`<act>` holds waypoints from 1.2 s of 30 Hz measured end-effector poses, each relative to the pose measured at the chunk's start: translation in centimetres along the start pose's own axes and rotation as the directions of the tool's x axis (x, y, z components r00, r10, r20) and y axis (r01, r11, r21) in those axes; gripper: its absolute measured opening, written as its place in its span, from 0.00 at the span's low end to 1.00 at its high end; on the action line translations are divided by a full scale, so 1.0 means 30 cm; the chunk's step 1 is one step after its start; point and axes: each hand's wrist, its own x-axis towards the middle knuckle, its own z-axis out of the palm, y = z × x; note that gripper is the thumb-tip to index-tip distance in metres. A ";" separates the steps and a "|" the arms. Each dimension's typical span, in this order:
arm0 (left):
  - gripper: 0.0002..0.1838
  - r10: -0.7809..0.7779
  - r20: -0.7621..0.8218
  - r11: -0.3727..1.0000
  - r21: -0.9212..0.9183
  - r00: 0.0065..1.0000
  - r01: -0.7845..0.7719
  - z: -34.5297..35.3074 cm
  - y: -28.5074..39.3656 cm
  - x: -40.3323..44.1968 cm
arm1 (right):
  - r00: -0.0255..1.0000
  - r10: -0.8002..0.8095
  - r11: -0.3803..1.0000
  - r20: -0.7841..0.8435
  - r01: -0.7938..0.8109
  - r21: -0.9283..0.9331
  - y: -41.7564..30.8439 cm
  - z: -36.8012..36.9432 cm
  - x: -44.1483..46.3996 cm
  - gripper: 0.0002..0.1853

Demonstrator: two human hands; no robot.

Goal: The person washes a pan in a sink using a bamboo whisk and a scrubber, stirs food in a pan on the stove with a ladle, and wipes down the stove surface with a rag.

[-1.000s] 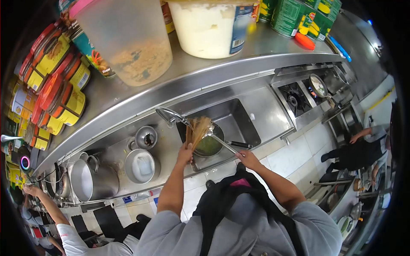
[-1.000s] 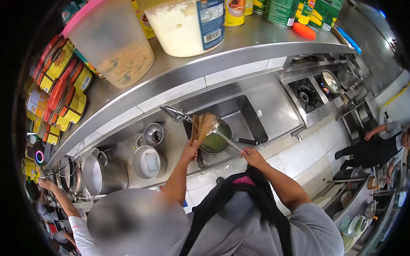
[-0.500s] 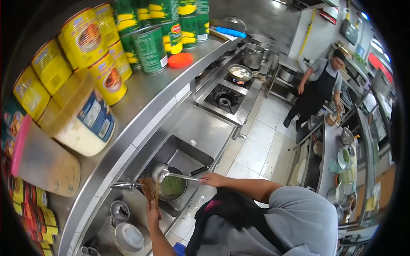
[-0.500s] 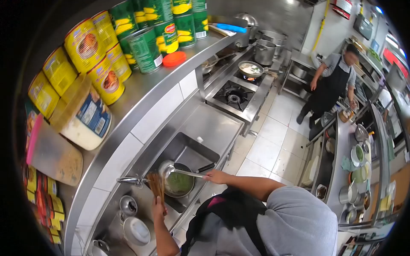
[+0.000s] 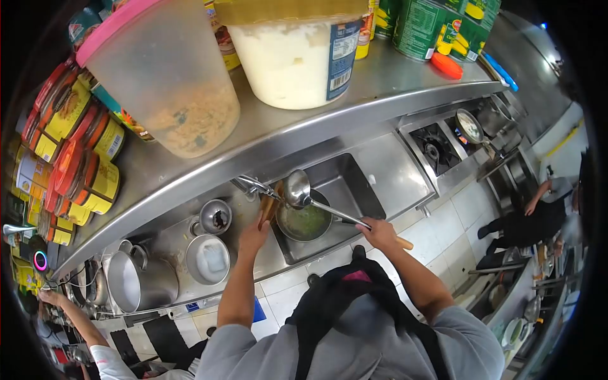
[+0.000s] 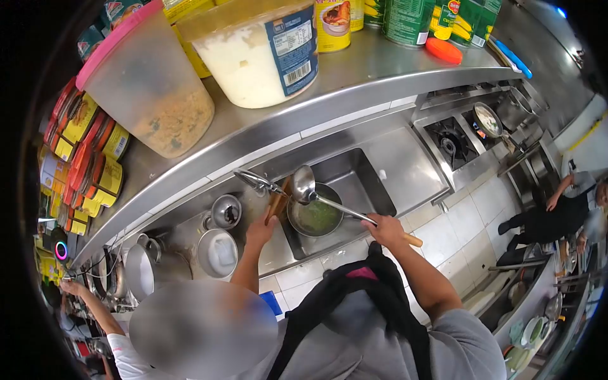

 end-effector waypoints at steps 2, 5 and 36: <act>0.30 -0.123 0.057 0.992 0.003 0.991 0.123 -0.134 0.163 -0.050 | 1.000 -0.003 0.999 -0.028 0.001 -0.043 0.030 0.005 0.015 0.19; 0.29 0.094 0.067 0.981 0.161 0.993 -0.104 -0.151 0.295 -0.081 | 1.000 0.000 0.986 0.005 0.001 -0.169 0.049 -0.003 0.020 0.19; 0.30 0.091 -0.047 0.996 0.008 0.995 -0.091 -0.111 -0.057 -0.032 | 0.916 -0.345 0.935 -0.207 0.354 0.006 0.166 0.075 0.058 0.16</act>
